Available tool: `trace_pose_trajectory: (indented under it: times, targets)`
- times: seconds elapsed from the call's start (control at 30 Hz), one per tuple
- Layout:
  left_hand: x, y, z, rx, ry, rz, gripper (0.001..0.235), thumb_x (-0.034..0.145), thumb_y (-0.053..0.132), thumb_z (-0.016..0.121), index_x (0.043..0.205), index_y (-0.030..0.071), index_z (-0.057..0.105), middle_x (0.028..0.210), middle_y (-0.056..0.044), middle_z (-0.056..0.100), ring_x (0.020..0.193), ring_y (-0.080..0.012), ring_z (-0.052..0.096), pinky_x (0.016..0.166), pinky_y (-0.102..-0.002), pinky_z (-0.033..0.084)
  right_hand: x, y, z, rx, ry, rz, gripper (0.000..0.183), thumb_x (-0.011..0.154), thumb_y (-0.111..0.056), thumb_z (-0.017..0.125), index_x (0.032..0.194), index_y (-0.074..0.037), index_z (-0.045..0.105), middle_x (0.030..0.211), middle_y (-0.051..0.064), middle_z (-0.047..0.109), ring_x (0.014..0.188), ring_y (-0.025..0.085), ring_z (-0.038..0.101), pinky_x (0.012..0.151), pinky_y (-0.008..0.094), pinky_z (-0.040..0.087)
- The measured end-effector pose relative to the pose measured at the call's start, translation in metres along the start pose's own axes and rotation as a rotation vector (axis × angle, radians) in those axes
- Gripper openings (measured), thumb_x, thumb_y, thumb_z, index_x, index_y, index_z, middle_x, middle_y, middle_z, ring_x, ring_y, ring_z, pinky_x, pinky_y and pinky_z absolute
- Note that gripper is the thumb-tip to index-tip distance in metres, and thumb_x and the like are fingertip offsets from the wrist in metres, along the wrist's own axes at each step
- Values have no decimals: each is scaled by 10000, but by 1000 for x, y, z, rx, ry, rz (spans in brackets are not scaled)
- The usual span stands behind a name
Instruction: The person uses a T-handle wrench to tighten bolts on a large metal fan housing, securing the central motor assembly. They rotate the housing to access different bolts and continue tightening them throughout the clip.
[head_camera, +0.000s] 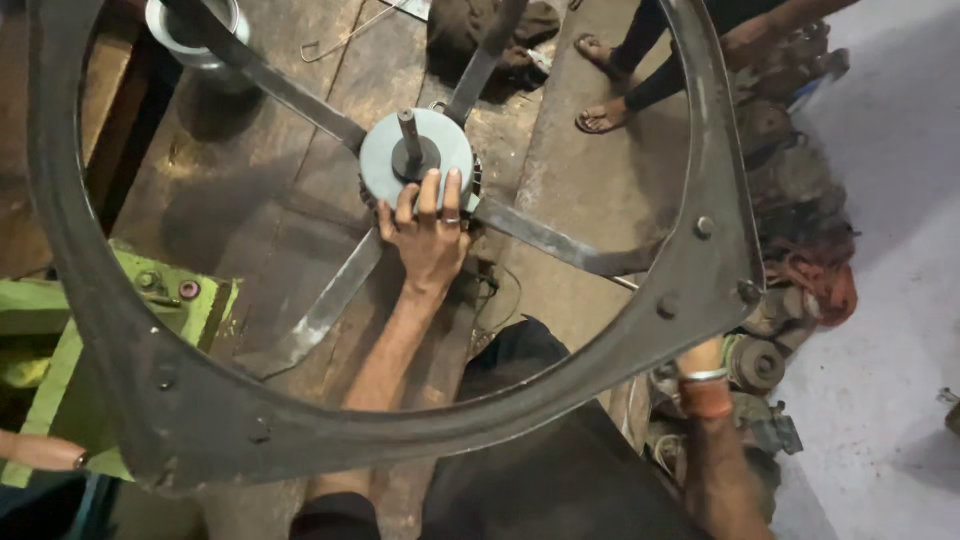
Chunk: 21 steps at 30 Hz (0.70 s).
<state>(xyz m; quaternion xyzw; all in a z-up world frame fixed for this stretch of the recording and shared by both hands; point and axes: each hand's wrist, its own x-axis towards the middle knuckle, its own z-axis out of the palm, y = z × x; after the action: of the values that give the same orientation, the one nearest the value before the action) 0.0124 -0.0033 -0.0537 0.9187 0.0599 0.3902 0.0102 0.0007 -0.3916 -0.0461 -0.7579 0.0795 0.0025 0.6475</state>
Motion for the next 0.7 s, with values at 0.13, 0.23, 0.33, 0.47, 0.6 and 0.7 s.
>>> trace_pose_trajectory:
  times: [0.13, 0.23, 0.33, 0.47, 0.6, 0.7]
  targets:
    - [-6, -3, 9, -33, 87, 8, 507, 961, 317, 659, 1453, 229, 574, 1444, 7, 505, 1315, -259, 424, 1193, -576, 191, -2, -1, -11, 163, -61, 40, 596, 843, -315, 740, 1327, 11, 619, 1349, 216, 615, 1293, 416, 536, 1140, 529, 387]
    - [-5, -1, 9, 34, 75, 8, 488, 983, 238, 655, 1463, 239, 567, 1456, 18, 504, 1338, -251, 420, 1214, -567, 190, -18, -14, -16, 57, -100, -58, 612, 821, -307, 754, 1319, 20, 615, 1347, 229, 602, 1283, 436, 527, 1129, 541, 383]
    - [6, 0, -1, -9, 59, -10, 548, 932, 203, 709, 1459, 235, 565, 1442, 19, 515, 1325, -252, 431, 1198, -566, 204, -35, -24, -8, -158, -184, -232, 629, 799, -298, 769, 1312, 29, 610, 1345, 242, 590, 1273, 455, 519, 1117, 553, 380]
    - [22, 3, -38, -32, -189, -68, 826, 629, 190, 840, 1414, 248, 588, 1367, 6, 547, 1270, -250, 470, 1159, -548, 265, -63, -33, -15, -524, -332, -516, 652, 769, -287, 788, 1302, 41, 605, 1342, 259, 574, 1259, 480, 508, 1102, 569, 376]
    - [50, -3, -73, -312, -215, -73, 880, 554, 456, 972, 1297, 144, 618, 1259, -120, 566, 1169, -325, 495, 1049, -532, 339, -65, -47, -43, -770, -387, -666, 676, 740, -275, 808, 1292, 53, 599, 1340, 275, 557, 1246, 506, 497, 1086, 584, 372]
    - [77, -19, -74, -431, -248, -151, 778, 575, 585, 971, 1094, 109, 641, 1115, -134, 595, 1048, -317, 559, 955, -509, 398, -54, -41, -46, -937, -325, -728, 694, 718, -267, 822, 1285, 62, 595, 1338, 288, 545, 1235, 525, 488, 1075, 596, 369]
